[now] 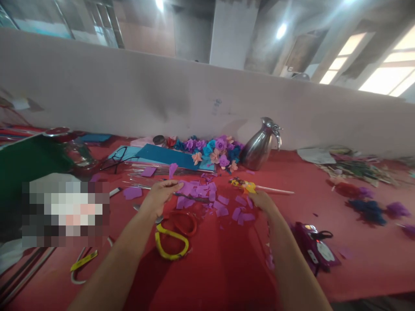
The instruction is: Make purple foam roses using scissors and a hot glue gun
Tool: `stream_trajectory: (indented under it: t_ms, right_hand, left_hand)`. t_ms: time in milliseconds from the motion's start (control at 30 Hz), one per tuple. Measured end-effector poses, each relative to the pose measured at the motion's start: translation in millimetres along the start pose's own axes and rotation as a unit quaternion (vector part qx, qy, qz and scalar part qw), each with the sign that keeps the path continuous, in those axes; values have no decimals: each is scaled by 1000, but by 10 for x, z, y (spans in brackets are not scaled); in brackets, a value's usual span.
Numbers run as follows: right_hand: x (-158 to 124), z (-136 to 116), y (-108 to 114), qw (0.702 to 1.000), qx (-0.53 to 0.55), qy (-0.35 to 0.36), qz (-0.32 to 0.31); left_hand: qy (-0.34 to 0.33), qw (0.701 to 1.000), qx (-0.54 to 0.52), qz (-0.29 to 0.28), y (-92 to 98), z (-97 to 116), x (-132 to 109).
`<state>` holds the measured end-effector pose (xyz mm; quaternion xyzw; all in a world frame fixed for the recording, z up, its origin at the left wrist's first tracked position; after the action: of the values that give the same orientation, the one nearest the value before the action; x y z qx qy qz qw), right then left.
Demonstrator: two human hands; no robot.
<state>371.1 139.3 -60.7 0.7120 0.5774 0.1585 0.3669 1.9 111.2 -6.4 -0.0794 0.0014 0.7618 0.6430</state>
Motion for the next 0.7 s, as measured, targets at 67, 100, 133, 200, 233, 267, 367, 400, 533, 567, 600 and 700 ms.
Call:
stream_trajectory:
  t_ms: [67, 100, 133, 200, 233, 267, 367, 400, 533, 567, 600, 700]
  right_hand:
    - [-115, -13, -23, 998, 64, -16, -25]
    - [-184, -40, -34, 995, 94, -22, -37]
    - [-256, -75, -54, 990, 129, -32, -52]
    - [-401, -165, -115, 969, 224, -54, -86]
    - [-467, -218, -146, 954, 276, -60, -98]
    - [-522, -278, -163, 940, 320, -56, -101]
    - [-652, -423, -146, 933, 353, 2, -70]
    - [-696, -453, -126, 941, 333, 27, -54]
    - [-953, -523, 20, 965, 234, 120, 13]
    - [-1035, -529, 62, 967, 218, 133, 24]
    - [-1119, -530, 99, 969, 201, 142, 30]
    - [-1361, -508, 160, 979, 141, 143, 23]
  left_hand:
    - [8, 1000, 5, -5, -19, -15, 4]
    - [12, 1000, 11, -8, -27, -19, 5]
    - [16, 1000, 18, -8, -33, -23, 6]
    - [24, 999, 30, -6, -37, -31, 2]
    - [29, 999, 34, -6, -42, -40, -2]
    - [36, 999, 36, -10, -56, -54, -9]
    - [61, 996, 34, -47, -157, -132, -48]
    - [72, 995, 34, -65, -209, -170, -69]
    - [110, 983, 55, -139, -439, -343, -188]
    - [111, 979, 64, -156, -492, -373, -218]
    - [107, 977, 73, -170, -540, -394, -245]
    - [80, 973, 98, -195, -636, -422, -292]
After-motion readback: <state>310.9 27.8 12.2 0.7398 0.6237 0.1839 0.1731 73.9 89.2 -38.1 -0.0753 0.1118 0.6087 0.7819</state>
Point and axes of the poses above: each hand's wrist, its own x-axis towards the middle knuckle, its own y-axis out of the back of the hand, z = x × y, the point moved 8 cm from there along x, towards the middle knuckle, and after that the axes turned 4 degrees about -y, right-handed, at the moved point
